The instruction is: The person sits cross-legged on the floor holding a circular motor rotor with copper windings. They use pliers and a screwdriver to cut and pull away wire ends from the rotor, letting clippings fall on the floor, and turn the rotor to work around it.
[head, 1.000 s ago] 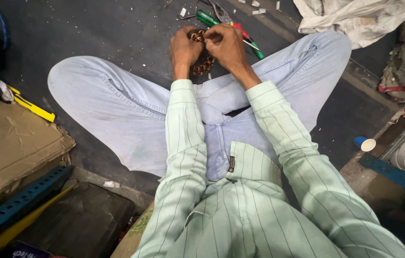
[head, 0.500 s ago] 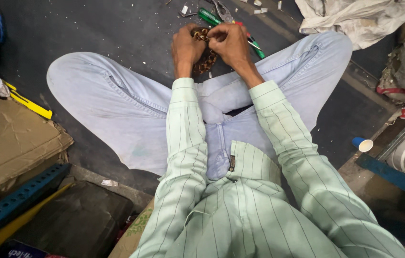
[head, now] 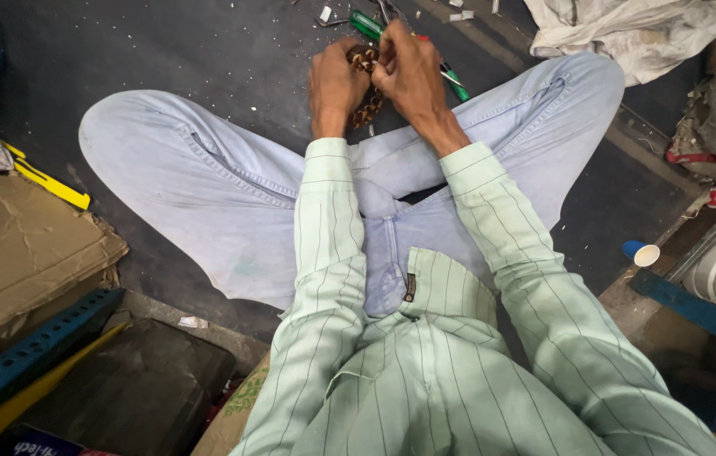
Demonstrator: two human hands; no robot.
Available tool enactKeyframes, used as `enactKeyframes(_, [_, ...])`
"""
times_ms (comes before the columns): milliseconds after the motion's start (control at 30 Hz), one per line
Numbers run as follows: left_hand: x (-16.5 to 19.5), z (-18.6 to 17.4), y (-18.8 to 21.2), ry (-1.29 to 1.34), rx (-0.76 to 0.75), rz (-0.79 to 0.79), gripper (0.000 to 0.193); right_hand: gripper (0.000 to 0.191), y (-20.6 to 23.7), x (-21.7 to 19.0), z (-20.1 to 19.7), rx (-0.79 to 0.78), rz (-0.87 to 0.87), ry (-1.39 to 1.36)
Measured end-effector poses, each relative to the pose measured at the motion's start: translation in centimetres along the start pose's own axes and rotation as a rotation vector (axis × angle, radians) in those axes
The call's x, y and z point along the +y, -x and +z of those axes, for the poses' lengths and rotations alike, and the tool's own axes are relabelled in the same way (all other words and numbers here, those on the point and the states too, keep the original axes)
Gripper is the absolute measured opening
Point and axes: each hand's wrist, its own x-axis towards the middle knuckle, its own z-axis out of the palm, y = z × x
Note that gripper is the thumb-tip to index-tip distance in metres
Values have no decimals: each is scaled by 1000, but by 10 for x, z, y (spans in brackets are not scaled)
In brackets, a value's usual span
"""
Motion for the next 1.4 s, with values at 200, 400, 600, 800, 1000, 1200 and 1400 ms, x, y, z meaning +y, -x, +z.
enactKeyframes(200, [-2, -2, 0, 32, 6, 67, 28, 31, -3, -5, -6, -67, -121, 116])
enactKeyframes(400, [5, -8, 4, 79, -44, 66, 37, 26, -4, 12, -8, -69, -31, 36])
enactKeyframes(600, [8, -14, 6, 66, -78, 28, 47, 31, -1, 40, 2, 13, 201, -222])
enactKeyframes(800, [1, -10, 1, 36, -19, 18, 42, 32, 0, 44, 11, -10, 320, -398])
enactKeyframes(1000, [-12, -1, -6, 45, -12, -8, 42, 28, 0, 45, 21, 2, 328, -462])
enactKeyframes(1200, [-21, 4, -11, 67, -4, 17, 43, 33, 0, 46, 23, 16, 304, -408])
enactKeyframes(1400, [-28, 2, -15, 93, -60, -13, 40, 32, 4, 39, 24, -2, 186, -294])
